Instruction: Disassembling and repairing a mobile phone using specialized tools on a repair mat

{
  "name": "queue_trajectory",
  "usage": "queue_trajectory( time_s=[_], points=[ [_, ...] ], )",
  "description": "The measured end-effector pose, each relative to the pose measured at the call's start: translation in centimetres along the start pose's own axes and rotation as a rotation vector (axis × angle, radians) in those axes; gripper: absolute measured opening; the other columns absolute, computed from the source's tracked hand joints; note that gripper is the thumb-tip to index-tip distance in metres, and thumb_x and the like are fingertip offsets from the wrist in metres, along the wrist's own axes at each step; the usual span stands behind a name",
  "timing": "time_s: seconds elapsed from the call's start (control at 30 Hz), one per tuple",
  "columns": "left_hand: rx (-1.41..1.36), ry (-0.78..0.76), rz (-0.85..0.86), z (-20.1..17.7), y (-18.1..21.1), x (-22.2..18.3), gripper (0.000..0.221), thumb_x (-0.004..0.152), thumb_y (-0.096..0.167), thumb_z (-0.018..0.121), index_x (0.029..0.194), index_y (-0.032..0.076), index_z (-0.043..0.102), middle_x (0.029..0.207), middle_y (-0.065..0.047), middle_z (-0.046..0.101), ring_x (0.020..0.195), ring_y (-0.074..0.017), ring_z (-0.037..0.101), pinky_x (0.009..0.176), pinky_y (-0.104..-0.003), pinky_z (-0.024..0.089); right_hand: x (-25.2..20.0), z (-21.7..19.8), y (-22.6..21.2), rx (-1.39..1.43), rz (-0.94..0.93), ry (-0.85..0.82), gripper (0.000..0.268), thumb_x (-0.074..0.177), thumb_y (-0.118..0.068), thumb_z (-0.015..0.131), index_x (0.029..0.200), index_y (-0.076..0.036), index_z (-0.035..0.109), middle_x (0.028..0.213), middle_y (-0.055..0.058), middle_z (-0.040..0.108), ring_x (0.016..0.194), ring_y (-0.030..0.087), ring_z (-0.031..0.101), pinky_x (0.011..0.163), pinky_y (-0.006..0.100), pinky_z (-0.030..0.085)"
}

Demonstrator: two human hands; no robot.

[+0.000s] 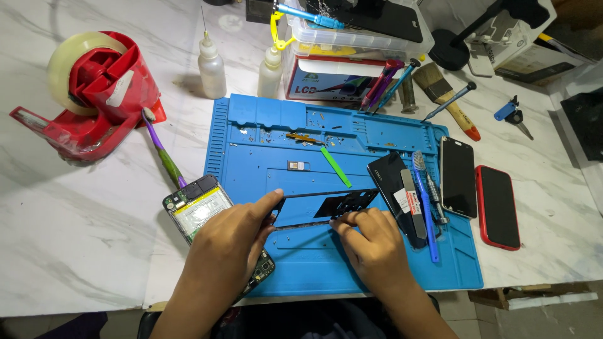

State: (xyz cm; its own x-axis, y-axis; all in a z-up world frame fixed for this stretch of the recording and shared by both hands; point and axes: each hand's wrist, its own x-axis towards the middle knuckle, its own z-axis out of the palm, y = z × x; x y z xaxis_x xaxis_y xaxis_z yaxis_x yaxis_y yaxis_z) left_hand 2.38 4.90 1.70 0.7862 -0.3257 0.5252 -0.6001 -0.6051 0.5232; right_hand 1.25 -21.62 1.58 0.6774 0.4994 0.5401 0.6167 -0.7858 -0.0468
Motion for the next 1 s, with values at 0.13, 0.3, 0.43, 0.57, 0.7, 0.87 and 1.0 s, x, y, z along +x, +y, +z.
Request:
queue_trajectory(
  time_s=[0.13,0.3,0.43,0.57,0.7,0.87,1.0],
  points=[
    [-0.007,-0.003,-0.007,0.2,-0.1,-0.1,0.053,0.096,0.009,0.069,0.146,0.014,0.050,0.092,-0.007,0.070,0.076,-0.0264,0.064,0.068,-0.041,0.050,0.1,0.0,0.0,-0.011,0.007,-0.014,0.008,0.094,-0.006,0.074,0.101,-0.003,0.071,0.096,0.009,0.066,0.078,0.025,0.058,0.067,0.041,0.045],
    [-0.010,-0.011,-0.006,0.1,-0.2,-0.1,0.054,0.096,0.008,0.069,0.146,0.013,0.049,0.091,-0.007,0.070,0.075,-0.0257,0.064,0.067,-0.041,0.050,0.0,0.1,0.0,-0.007,0.010,-0.009,0.008,0.094,-0.005,0.075,0.100,-0.002,0.071,0.095,0.009,0.066,0.077,0.026,0.058,0.065,0.041,0.044],
    [-0.033,-0.016,-0.015,0.0,-0.1,0.0,0.056,0.094,0.007,0.070,0.145,0.013,0.049,0.096,-0.007,0.072,0.078,-0.0257,0.067,0.069,-0.041,0.052,-0.2,0.2,0.1,0.005,0.025,-0.005,0.009,0.093,-0.004,0.075,0.099,-0.002,0.070,0.093,0.010,0.064,0.077,0.026,0.058,0.066,0.041,0.045],
    [-0.017,-0.005,-0.008,-0.1,0.1,0.1,0.052,0.096,0.009,0.069,0.145,0.012,0.050,0.092,-0.007,0.070,0.076,-0.0258,0.065,0.068,-0.041,0.051,-0.3,0.1,0.2,0.003,0.029,-0.037,0.010,0.094,-0.010,0.073,0.104,-0.006,0.072,0.098,0.008,0.066,0.080,0.025,0.060,0.068,0.042,0.045],
    [-0.023,-0.012,-0.009,-0.1,0.0,0.0,0.054,0.095,0.008,0.069,0.146,0.013,0.049,0.095,-0.007,0.071,0.077,-0.0260,0.066,0.068,-0.041,0.051,-0.6,0.3,0.3,0.009,0.014,-0.030,0.013,0.097,-0.010,0.070,0.110,-0.008,0.073,0.096,0.009,0.063,0.078,0.027,0.057,0.067,0.041,0.044],
    [-0.022,-0.015,-0.018,0.1,-0.1,-0.1,0.057,0.094,0.008,0.070,0.146,0.013,0.048,0.094,-0.006,0.072,0.078,-0.0249,0.066,0.068,-0.040,0.052,-0.9,0.3,0.7,0.089,0.057,-0.005,0.015,0.091,-0.003,0.071,0.106,-0.005,0.071,0.100,0.011,0.065,0.084,0.029,0.060,0.069,0.041,0.044],
    [0.008,-0.001,-0.006,0.1,-0.1,0.0,0.053,0.096,0.010,0.069,0.146,0.013,0.049,0.086,-0.005,0.067,0.072,-0.0251,0.062,0.065,-0.041,0.049,-1.2,0.3,1.2,0.101,0.160,0.069,0.017,0.084,0.004,0.072,0.100,-0.003,0.072,0.100,0.008,0.067,0.088,0.027,0.061,0.075,0.039,0.049]
  ],
)
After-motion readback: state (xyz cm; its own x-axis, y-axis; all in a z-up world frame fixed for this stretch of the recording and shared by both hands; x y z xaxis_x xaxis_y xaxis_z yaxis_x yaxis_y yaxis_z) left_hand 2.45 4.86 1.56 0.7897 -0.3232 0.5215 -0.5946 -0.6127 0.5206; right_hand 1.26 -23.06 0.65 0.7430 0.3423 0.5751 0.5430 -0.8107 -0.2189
